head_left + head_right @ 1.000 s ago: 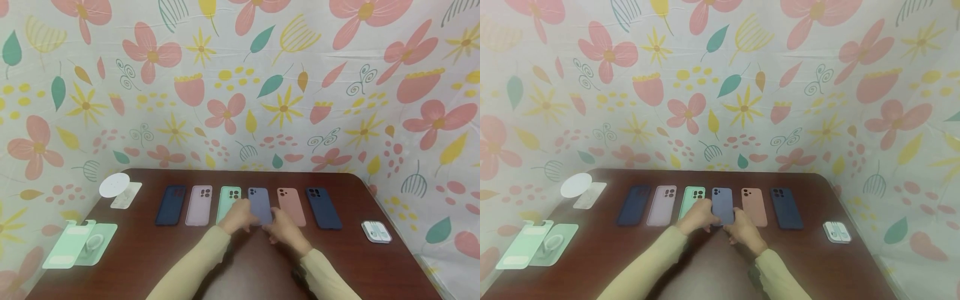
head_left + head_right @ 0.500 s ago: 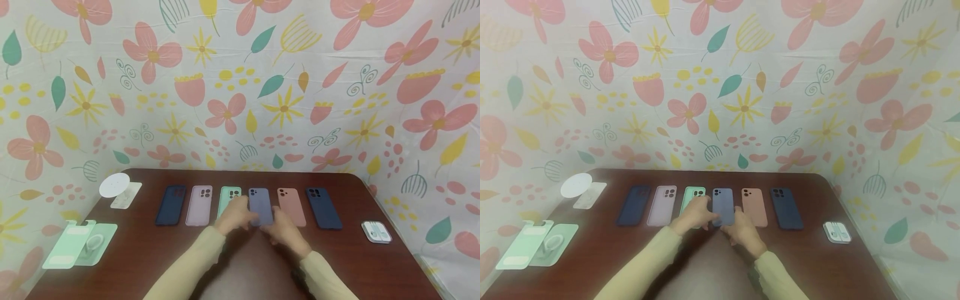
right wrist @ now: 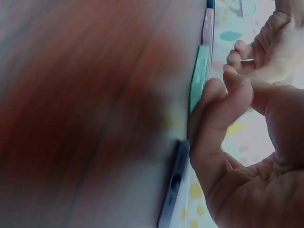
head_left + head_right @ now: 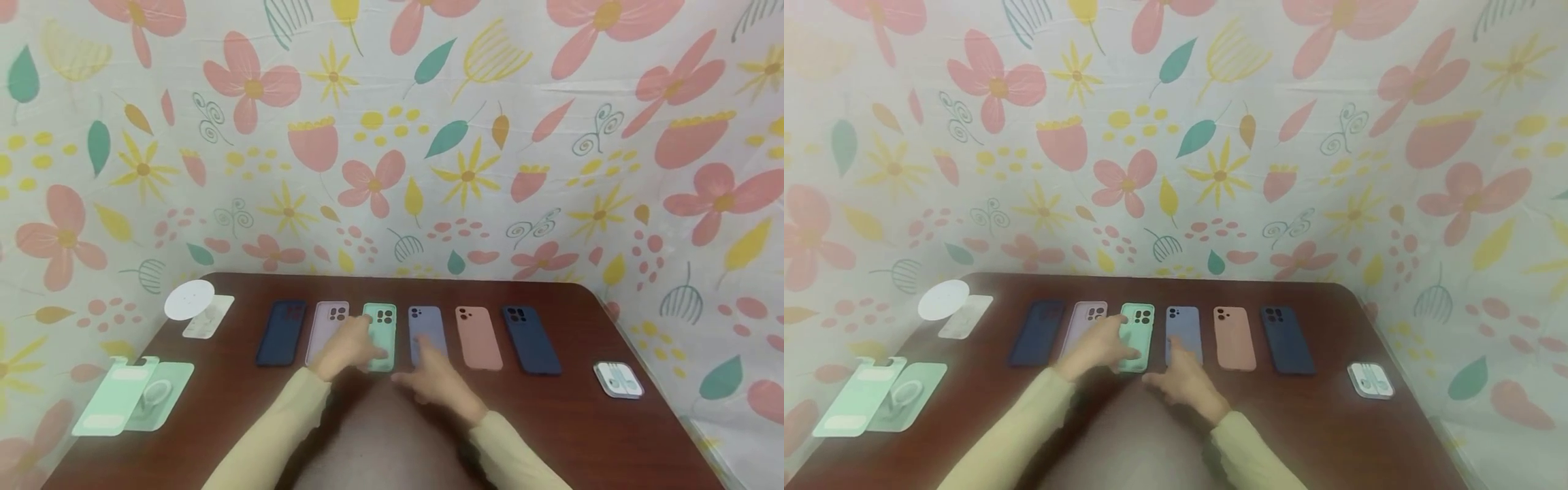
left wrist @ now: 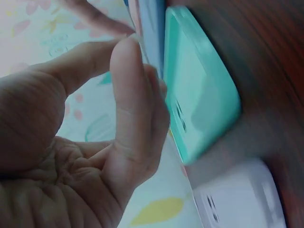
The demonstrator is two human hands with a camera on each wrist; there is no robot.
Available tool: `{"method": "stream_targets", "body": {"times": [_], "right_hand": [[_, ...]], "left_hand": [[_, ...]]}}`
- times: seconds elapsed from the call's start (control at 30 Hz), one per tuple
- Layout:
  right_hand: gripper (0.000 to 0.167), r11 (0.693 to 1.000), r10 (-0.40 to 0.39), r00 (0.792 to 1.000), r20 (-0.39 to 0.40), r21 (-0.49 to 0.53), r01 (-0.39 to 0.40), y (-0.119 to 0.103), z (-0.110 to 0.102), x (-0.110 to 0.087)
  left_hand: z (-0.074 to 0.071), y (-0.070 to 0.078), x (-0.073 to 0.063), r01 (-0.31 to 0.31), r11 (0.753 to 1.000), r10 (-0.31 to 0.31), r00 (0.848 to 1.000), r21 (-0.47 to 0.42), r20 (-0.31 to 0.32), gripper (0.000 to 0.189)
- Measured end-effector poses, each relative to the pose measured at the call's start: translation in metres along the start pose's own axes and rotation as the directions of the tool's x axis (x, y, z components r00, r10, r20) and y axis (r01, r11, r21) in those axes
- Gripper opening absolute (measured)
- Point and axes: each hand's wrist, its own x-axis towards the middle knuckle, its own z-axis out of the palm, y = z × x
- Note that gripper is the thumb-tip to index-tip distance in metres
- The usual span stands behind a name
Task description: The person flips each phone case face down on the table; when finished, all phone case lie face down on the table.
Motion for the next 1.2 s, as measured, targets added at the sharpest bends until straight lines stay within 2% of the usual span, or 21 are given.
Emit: {"method": "stream_targets", "body": {"times": [0.03,0.13,0.23,0.27,0.33,0.4,0.6,0.83,1.03,1.2], "right_hand": [[0.101,1.0,-0.01,1.0,0.013,-0.002,0.01,0.0,0.003,0.001],[0.102,0.999,-0.032,0.999,0.038,-0.019,0.033,-0.003,0.01,0.005],[0.091,0.997,-0.076,0.996,0.049,-0.02,0.077,-0.007,0.016,0.008],[0.085,0.996,-0.088,0.995,0.053,-0.016,0.089,-0.009,0.017,0.01],[0.071,0.993,-0.114,0.992,0.06,-0.013,0.115,-0.012,0.019,0.013],[0.063,0.993,-0.118,0.991,0.063,-0.012,0.119,-0.013,0.021,0.016],[0.075,0.997,-0.062,0.997,0.053,-0.042,0.064,-0.02,0.025,0.019],[0.075,0.997,-0.035,0.999,0.041,-0.066,0.037,-0.02,0.028,0.021],[0.078,0.998,0.004,1.0,0.025,-0.069,-0.003,-0.021,0.026,0.025],[0.08,0.998,0.005,1.0,0.02,-0.067,-0.004,-0.02,0.026,0.025]], "left_hand": [[0.003,-0.015,0.007,-0.023,1.0,0.023,1.0,-0.002,-0.002,0.08],[-0.002,-0.026,0.007,-0.007,1.0,0.007,1.0,-0.001,0.012,0.064],[-0.005,-0.032,0.006,0.008,1.0,-0.008,0.999,-0.011,0.031,0.053],[-0.01,-0.023,-0.001,0.043,0.999,-0.042,0.998,-0.011,0.045,0.053],[-0.01,-0.025,0.0,0.042,0.999,-0.042,0.997,0.002,0.058,0.053],[-0.009,-0.026,0.001,0.045,0.999,-0.046,0.996,0.013,0.074,0.05],[-0.01,-0.027,0.001,0.032,0.999,-0.037,0.992,0.04,0.119,0.039],[-0.012,-0.025,0.002,-0.024,0.999,0.02,0.987,0.024,0.159,0.039],[-0.013,-0.021,0.001,-0.024,0.999,0.017,0.986,0.038,0.168,0.039],[-0.011,-0.019,0.001,-0.024,0.999,0.018,0.982,0.027,0.186,0.04]]}}
